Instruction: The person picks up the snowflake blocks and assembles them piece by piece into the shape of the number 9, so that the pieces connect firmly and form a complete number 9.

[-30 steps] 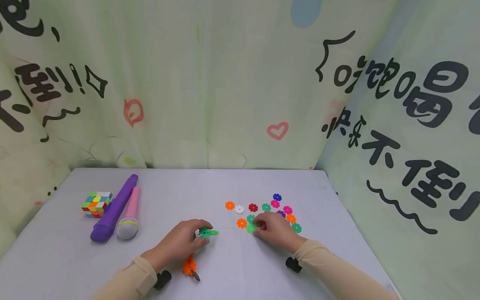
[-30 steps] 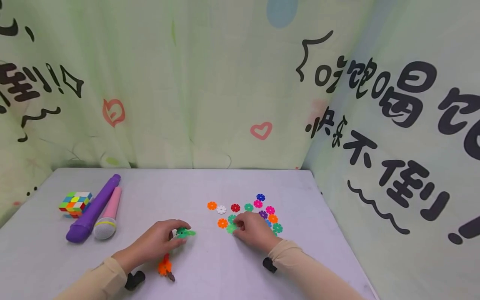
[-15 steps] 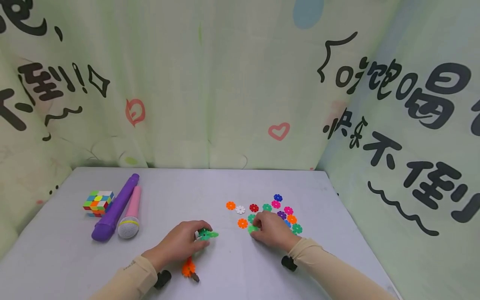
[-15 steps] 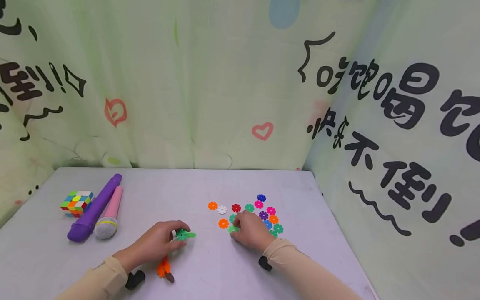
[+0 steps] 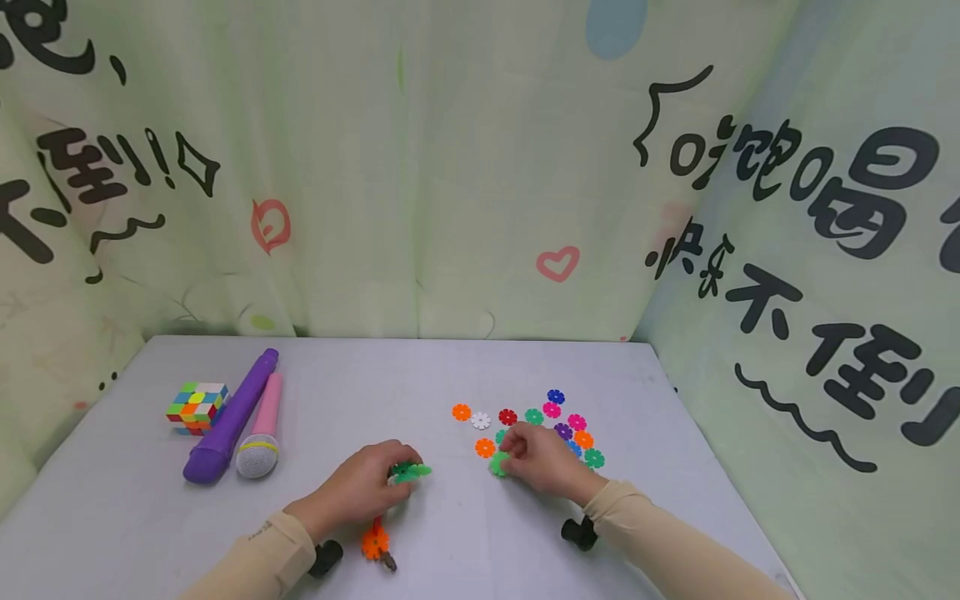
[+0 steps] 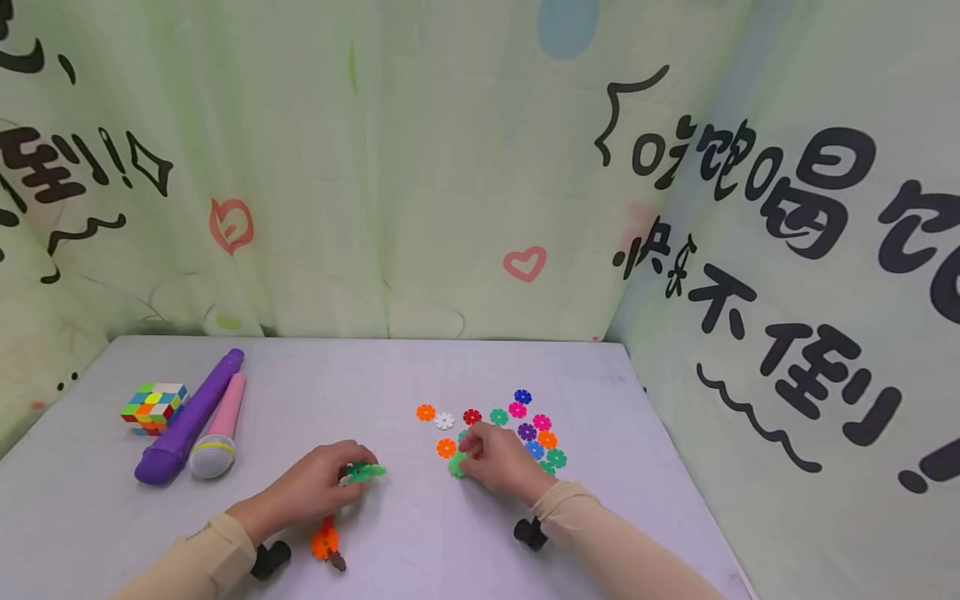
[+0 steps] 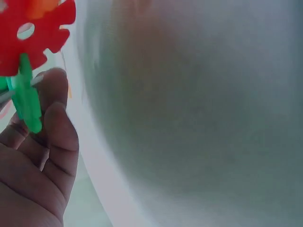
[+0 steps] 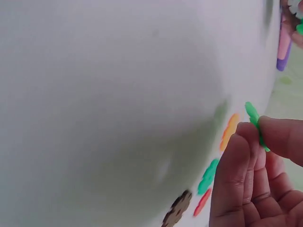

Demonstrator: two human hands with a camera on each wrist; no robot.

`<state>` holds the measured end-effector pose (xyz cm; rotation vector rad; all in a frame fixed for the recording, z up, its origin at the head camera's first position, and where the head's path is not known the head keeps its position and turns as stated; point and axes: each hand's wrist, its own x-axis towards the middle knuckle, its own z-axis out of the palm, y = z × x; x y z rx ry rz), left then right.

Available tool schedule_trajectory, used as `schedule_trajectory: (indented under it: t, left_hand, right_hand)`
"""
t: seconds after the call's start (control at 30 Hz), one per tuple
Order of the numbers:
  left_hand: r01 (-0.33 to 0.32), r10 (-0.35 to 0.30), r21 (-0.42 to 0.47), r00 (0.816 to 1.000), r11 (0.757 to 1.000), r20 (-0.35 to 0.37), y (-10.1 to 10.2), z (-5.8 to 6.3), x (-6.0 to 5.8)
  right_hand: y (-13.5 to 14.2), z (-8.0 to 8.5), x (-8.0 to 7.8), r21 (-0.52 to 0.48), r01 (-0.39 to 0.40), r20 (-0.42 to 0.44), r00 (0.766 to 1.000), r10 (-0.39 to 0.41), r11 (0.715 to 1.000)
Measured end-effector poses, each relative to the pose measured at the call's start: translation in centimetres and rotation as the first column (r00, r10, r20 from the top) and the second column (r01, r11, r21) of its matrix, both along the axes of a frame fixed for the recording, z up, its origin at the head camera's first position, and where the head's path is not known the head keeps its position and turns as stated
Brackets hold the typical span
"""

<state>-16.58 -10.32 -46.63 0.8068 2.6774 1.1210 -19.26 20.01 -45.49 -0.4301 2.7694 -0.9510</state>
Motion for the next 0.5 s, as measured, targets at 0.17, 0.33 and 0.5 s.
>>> schedule_trajectory:
  t: [0.17,0.33,0.5]
  left_hand:
    - [0.012,-0.011,0.013,0.999,1.000,-0.044,0.1,-0.2,-0.2]
    - [0.002,-0.002,0.028,1.000,1.000,-0.022,0.2,-0.3,-0.3]
    - [-0.012,0.013,0.027,0.999,1.000,-0.031,0.4,-0.2,-0.3]
  right_hand:
    - [-1.4,0.8,0.7,-0.199,-0.029,0.078,0.996,0.046,0.980]
    - [-3.0,1.0,1.2,-0.305,-0.028,0.143,0.987,0.074,0.952]
    - [-4.4,1.1,1.4,-0.423,0.016,0.215,0.973,0.083,0.906]
